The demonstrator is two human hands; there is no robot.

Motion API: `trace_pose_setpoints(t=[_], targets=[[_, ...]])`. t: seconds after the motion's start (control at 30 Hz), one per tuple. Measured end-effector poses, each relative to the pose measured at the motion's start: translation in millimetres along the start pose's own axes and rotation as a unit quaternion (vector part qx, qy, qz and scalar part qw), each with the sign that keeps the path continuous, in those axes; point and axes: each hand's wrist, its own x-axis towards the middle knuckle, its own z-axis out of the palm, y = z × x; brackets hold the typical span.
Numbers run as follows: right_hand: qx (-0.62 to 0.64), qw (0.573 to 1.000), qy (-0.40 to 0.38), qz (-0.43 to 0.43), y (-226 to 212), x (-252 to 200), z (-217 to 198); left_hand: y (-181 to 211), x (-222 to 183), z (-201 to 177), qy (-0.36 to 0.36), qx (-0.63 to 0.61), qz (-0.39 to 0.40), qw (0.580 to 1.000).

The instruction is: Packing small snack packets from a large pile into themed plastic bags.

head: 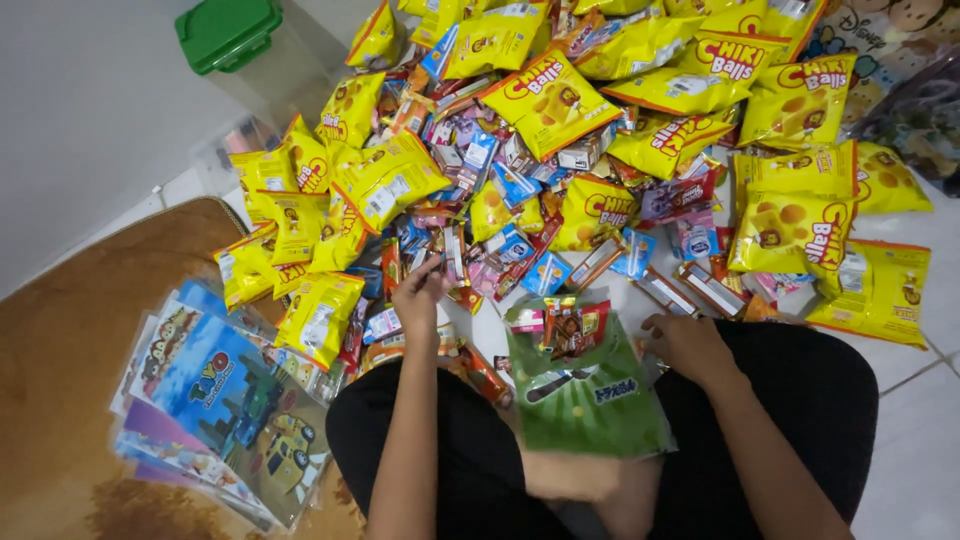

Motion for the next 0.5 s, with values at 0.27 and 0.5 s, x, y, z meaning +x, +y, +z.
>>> trace_pose_setpoints(t=[0.27, 0.5], targets=[[-0.002, 1.000, -0.009, 0.005, -5.3, -3.3, -5.9, 26.4, -51.5, 1.0, -0.049, -0.062, 0.012, 0.997], [-0.025, 1.000, -0.003, -0.009, -1.2, -4.7, -2.6, 32.7, -122.8, 50.0, -0.228, 0.133, 0.079, 0.961]])
